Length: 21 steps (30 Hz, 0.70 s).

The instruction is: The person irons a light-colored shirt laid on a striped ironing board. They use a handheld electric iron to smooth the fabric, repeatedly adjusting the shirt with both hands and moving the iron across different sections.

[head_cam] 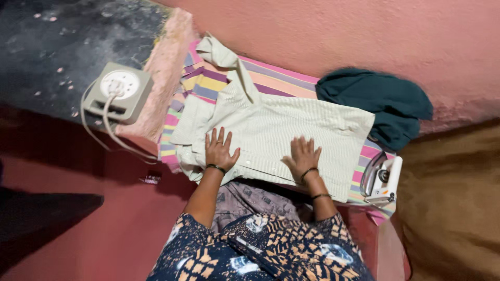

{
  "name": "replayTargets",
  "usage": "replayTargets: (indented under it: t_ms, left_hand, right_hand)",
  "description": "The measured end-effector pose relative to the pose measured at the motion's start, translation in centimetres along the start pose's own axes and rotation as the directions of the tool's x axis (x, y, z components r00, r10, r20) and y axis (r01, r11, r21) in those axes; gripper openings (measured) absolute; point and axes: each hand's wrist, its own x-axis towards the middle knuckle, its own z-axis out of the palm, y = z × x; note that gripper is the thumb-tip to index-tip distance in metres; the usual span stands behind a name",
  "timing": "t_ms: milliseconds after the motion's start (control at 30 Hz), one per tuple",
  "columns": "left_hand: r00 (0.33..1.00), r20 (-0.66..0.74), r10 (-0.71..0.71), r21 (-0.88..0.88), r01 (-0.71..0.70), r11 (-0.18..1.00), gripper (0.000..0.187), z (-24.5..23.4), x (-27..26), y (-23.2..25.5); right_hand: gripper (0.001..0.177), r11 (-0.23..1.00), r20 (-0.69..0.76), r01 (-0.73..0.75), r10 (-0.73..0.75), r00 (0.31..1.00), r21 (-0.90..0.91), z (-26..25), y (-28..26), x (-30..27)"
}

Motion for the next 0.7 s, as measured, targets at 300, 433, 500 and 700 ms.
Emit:
replayTargets:
  t_ms: [300,433,500,700]
  left_hand:
    - [0.998,0.066,0.008,0.094,-0.015,0.995,0.071,-1.5,0.6,0.8]
    - [0.933,0.345,-0.105,0.159,0.052,0.986,0.075,-3.6,3.1,2.4]
    - [0.781,0.585,-0.218,0.201,0.121,0.972,0.072,-3.7,5.3,3.3]
    - [0.915,0.400,0.053,0.019,-0.066,0.998,0.080,1.2,10.8,3.6]
  right_hand:
    - [0.077,0.983,-0.262,0.039,0.010,0.965,0.181,0.5,-2.5,-3.7]
    - [0.072,0.983,-0.270,0.022,0.029,0.962,0.183,-0.5,-3.4,-4.0]
    - [0.071,0.982,-0.276,0.015,0.038,0.960,0.187,-0.8,-3.6,-4.2]
    - [0.069,0.984,-0.332,0.030,0.031,0.943,0.176,-1.0,-3.5,-4.4]
